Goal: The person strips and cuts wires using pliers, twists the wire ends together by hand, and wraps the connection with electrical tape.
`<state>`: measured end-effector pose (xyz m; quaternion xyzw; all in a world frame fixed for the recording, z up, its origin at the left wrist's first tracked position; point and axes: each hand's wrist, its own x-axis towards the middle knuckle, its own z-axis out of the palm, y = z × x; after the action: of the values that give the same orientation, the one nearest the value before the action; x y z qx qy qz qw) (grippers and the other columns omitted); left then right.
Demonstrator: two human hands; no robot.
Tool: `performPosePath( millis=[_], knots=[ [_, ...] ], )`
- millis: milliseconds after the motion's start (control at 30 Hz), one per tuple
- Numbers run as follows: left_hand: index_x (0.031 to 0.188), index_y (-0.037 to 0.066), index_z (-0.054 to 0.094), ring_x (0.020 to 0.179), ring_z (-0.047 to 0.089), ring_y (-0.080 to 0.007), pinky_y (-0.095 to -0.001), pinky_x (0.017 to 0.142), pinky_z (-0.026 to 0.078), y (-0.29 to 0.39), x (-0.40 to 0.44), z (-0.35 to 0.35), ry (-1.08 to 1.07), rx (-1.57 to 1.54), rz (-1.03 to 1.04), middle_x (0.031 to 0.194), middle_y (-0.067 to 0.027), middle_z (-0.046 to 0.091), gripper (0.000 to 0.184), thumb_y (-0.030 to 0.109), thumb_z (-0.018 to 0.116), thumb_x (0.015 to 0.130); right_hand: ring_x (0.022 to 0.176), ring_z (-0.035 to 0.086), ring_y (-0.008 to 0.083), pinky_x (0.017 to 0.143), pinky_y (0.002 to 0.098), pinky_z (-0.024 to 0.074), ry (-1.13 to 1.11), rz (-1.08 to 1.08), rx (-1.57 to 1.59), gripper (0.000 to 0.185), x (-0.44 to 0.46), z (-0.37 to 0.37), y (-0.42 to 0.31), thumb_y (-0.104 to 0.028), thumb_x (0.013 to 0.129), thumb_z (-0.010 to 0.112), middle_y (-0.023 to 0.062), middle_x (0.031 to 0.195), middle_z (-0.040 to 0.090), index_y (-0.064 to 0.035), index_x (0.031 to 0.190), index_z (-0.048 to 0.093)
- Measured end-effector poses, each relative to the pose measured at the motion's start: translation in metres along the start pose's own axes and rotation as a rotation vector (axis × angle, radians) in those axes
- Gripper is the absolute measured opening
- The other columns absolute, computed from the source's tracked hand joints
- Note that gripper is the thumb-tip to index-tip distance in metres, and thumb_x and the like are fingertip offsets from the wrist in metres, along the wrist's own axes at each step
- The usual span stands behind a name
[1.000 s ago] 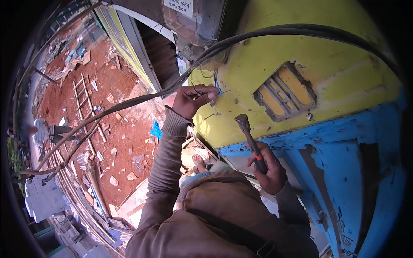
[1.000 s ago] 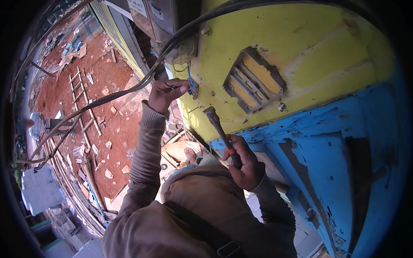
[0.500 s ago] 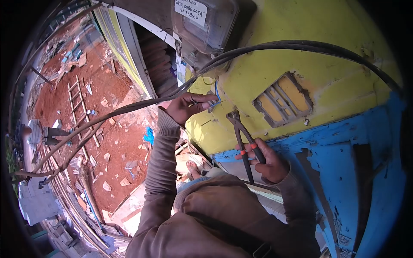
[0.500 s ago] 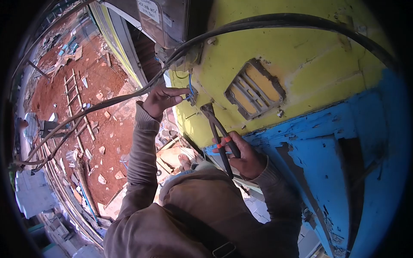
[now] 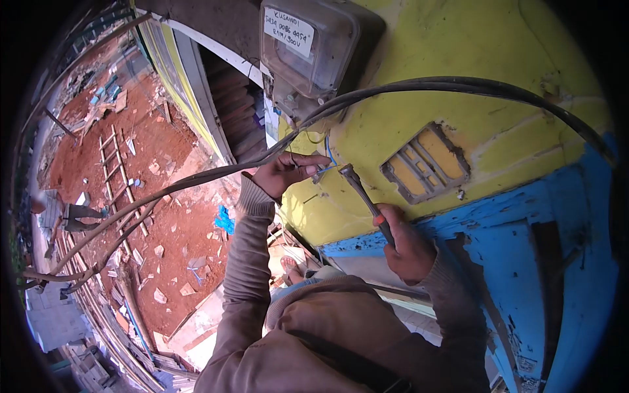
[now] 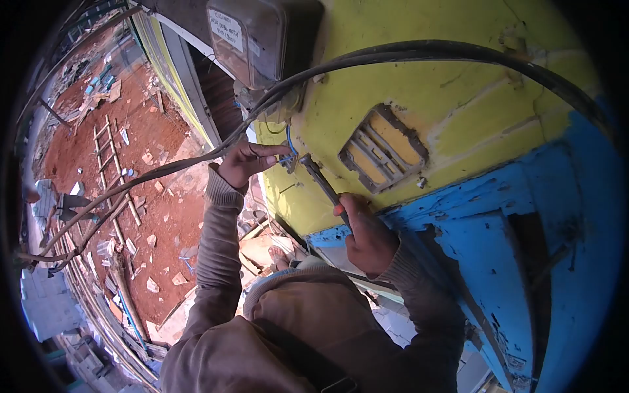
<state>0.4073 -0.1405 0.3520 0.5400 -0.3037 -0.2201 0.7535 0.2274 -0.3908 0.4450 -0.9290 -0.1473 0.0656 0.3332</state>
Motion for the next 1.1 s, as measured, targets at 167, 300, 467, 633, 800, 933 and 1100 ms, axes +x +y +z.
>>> performPosePath(
  millis=[167,300,467,633,800,933,1100],
  knots=[
    [0.120,-0.004,0.065,0.112,0.062,-0.0179,-0.0313,0.103,0.043,-0.003,-0.001,-0.004,-0.002,0.029,0.023,0.118,-0.0141,0.069,0.030,0.004,0.063,0.092,0.104,0.046,0.0414,0.095,0.0428,0.0382,0.050,-0.124,-0.071,0.056,0.009,-0.001,-0.001,0.014,0.064,0.043,0.0233,0.108,0.045,0.0015,0.119,0.040],
    [0.120,-0.004,0.065,0.113,0.062,-0.0178,-0.0311,0.103,0.043,0.001,-0.001,-0.004,-0.006,0.068,-0.003,0.119,-0.0135,0.069,0.029,0.002,0.063,0.091,0.106,0.047,0.0427,0.096,0.0431,0.0384,0.035,-0.125,-0.161,0.055,0.014,0.000,-0.005,0.014,0.065,0.044,0.0240,0.109,0.045,0.0006,0.118,0.039],
    [0.119,-0.002,0.066,0.113,0.062,-0.0178,-0.0309,0.103,0.043,0.002,0.003,-0.005,-0.022,0.078,-0.006,0.119,-0.0131,0.069,0.029,0.002,0.063,0.091,0.106,0.051,0.0407,0.095,0.0422,0.0407,-0.002,-0.052,-0.097,0.057,0.012,0.000,-0.002,0.012,0.070,0.046,0.0225,0.109,0.048,-0.0006,0.124,0.038],
    [0.118,0.000,0.068,0.112,0.062,-0.0161,-0.0291,0.102,0.044,-0.011,0.007,-0.012,-0.026,0.126,0.005,0.117,-0.0111,0.070,0.028,0.003,0.064,0.091,0.103,0.055,0.0372,0.093,0.0405,0.0436,-0.041,0.026,-0.078,0.054,0.010,0.002,0.003,0.011,0.075,0.046,0.0199,0.108,0.053,-0.0022,0.127,0.038],
    [0.118,0.000,0.068,0.104,0.061,-0.0104,-0.0250,0.094,0.046,-0.006,0.009,-0.011,-0.055,0.146,-0.021,0.113,-0.0072,0.071,0.027,0.004,0.066,0.092,0.101,0.059,0.0338,0.091,0.0395,0.0456,-0.062,0.084,0.015,0.047,0.011,-0.001,0.004,0.010,0.078,0.044,0.0188,0.104,0.057,-0.0025,0.122,0.040],
    [0.117,0.000,0.069,0.100,0.061,-0.0093,-0.0245,0.091,0.047,-0.007,0.010,-0.011,-0.066,0.151,0.006,0.110,-0.0059,0.071,0.026,0.005,0.066,0.092,0.099,0.060,0.0335,0.090,0.0394,0.0460,-0.066,0.101,0.030,0.046,0.010,0.000,0.005,0.010,0.078,0.044,0.0182,0.102,0.058,-0.0023,0.122,0.040],
    [0.116,0.000,0.069,0.092,0.062,-0.0082,-0.0230,0.086,0.048,-0.001,0.009,-0.009,-0.053,0.150,-0.044,0.105,-0.0048,0.072,0.026,0.005,0.066,0.091,0.096,0.056,0.0389,0.087,0.0434,0.0452,-0.022,0.060,0.049,0.048,0.010,0.002,0.005,0.012,0.072,0.047,0.0203,0.101,0.053,-0.0014,0.118,0.042]
  ],
)
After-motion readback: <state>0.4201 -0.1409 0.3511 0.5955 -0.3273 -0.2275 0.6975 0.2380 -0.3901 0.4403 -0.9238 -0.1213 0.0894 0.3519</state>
